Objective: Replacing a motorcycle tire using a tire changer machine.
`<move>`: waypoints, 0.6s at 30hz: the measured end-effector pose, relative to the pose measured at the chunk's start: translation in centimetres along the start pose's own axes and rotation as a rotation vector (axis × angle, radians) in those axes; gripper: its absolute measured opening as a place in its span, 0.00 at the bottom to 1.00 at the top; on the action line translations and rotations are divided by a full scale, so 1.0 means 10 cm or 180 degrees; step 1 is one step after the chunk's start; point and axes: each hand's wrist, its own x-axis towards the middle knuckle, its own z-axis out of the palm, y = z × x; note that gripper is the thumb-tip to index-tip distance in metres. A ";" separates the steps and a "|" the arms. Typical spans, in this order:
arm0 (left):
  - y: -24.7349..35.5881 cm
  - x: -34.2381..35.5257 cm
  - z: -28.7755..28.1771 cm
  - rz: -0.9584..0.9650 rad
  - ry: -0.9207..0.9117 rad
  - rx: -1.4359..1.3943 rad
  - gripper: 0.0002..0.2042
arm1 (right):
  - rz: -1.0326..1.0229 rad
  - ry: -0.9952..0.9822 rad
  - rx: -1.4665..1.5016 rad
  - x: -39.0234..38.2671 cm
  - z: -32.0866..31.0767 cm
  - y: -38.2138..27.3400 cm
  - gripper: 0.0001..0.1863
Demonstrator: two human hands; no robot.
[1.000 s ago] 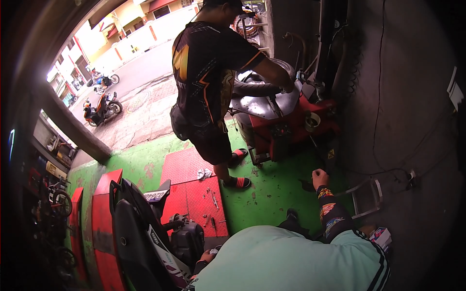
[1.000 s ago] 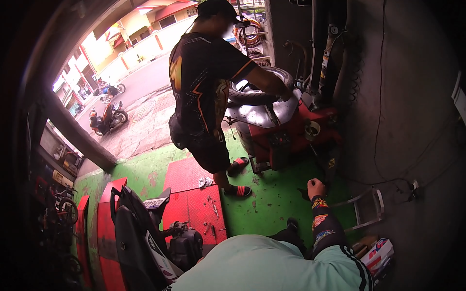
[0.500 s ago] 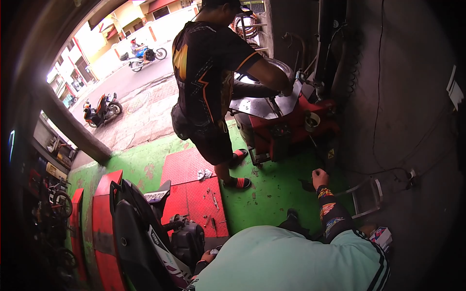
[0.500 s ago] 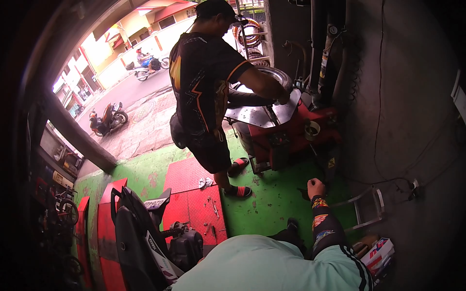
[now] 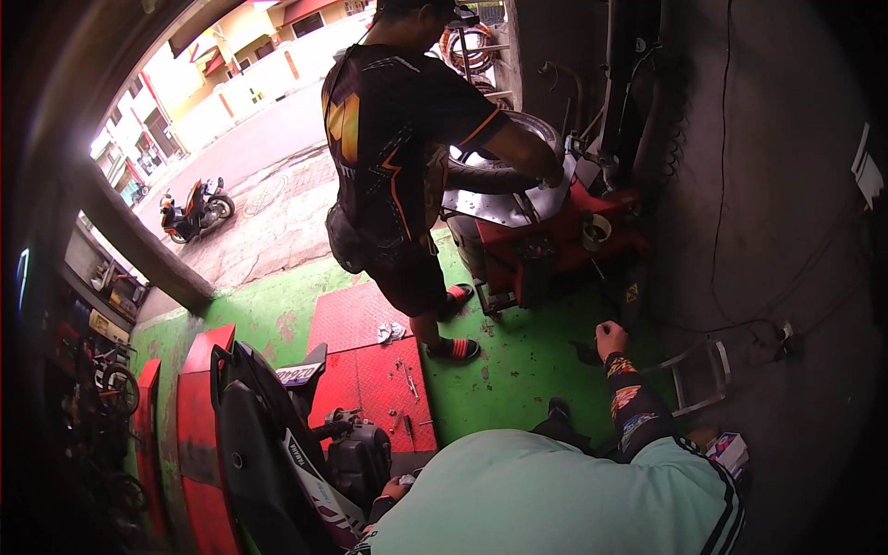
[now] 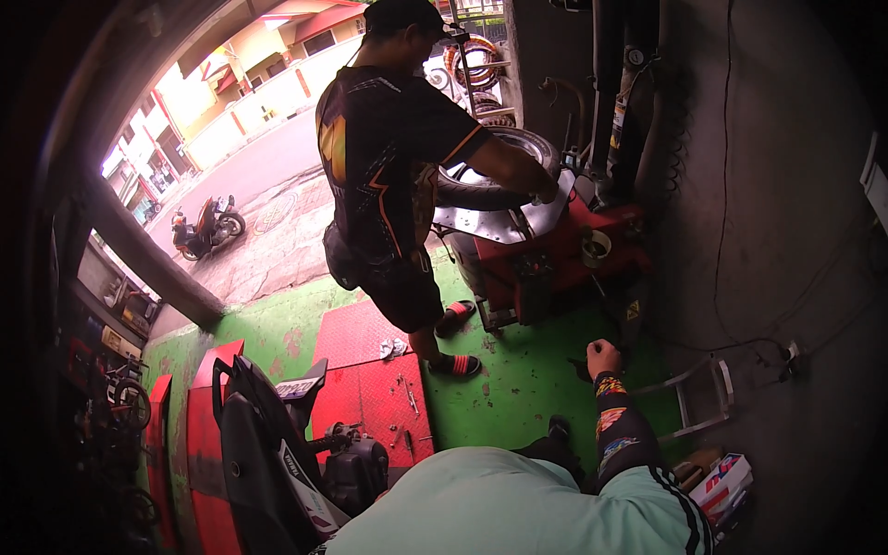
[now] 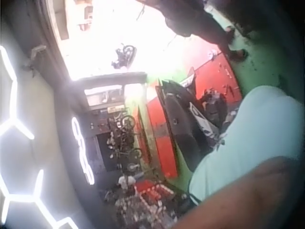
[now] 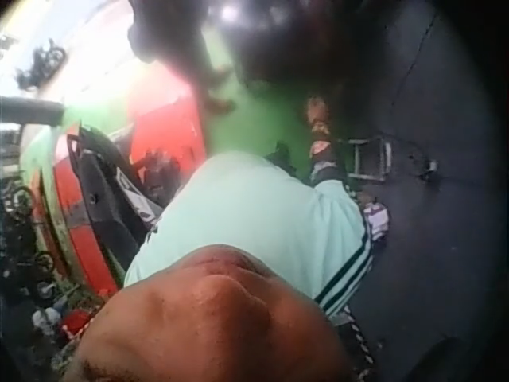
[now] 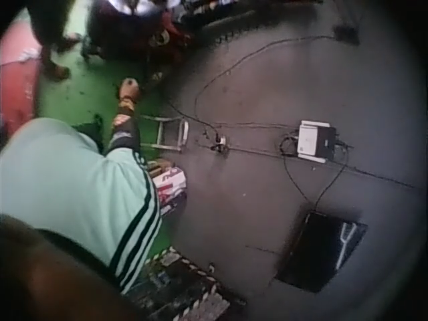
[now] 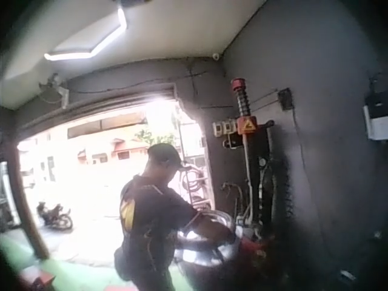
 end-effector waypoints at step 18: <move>0.05 0.00 -0.05 -0.0224 -0.0025 -0.0006 0.27 | 0.0163 -0.0153 -0.0051 0.01 -0.01 -0.01 0.12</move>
